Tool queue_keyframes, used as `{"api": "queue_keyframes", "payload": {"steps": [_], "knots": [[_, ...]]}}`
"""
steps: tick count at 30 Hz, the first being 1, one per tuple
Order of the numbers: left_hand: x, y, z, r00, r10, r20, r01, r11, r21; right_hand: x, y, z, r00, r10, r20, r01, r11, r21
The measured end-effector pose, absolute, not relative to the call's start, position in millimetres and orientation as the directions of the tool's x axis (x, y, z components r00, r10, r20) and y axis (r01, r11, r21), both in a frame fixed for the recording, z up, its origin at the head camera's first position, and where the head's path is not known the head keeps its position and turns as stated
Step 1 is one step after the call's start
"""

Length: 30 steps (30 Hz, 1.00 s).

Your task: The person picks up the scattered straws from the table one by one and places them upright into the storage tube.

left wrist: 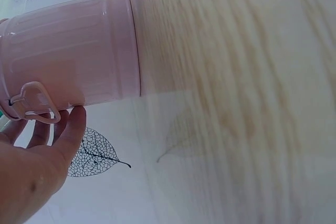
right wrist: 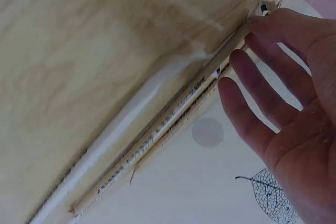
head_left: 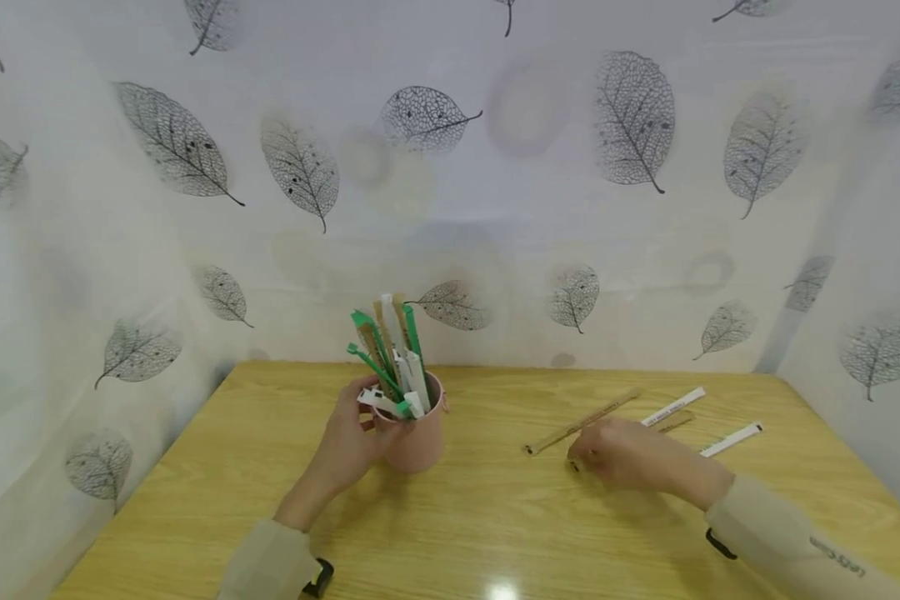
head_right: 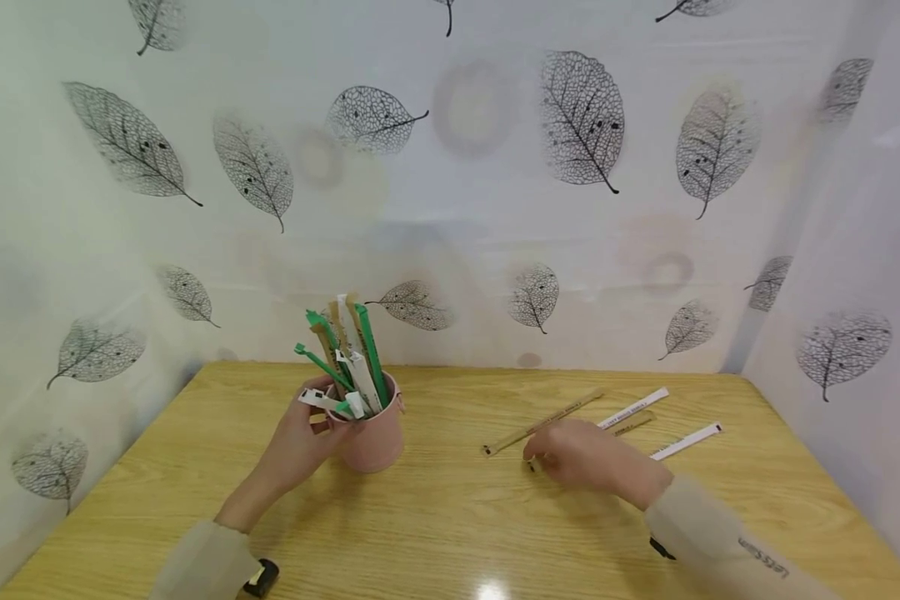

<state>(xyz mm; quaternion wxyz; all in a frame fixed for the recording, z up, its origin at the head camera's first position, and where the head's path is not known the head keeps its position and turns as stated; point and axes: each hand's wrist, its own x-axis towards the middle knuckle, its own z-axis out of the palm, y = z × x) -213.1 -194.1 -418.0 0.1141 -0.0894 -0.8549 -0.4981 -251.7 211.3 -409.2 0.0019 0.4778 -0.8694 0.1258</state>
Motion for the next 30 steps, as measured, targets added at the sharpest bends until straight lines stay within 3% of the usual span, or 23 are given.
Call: {"api": "queue_keyframes", "payload": {"steps": [14,21,30], "knots": [[-213.6,-193.6,-417.7,-0.963,0.041,0.267,0.253,0.488,0.835,-246.1,208.2,-414.4,-0.475,-0.857,0.198,-0.879,0.451,-0.157],[-213.4,-194.0,-419.6,-0.958,0.046,0.282,0.267,0.501,0.823,-249.5,204.2,-413.5,-0.341,-0.868,0.361,-0.937,0.342,-0.064],[-214.2,-194.5,-419.9,-0.95,0.05,0.309,0.291,0.506,0.812,-257.2,198.7,-394.1,-0.185,-0.784,0.592,-0.963,0.265,0.049]]}}
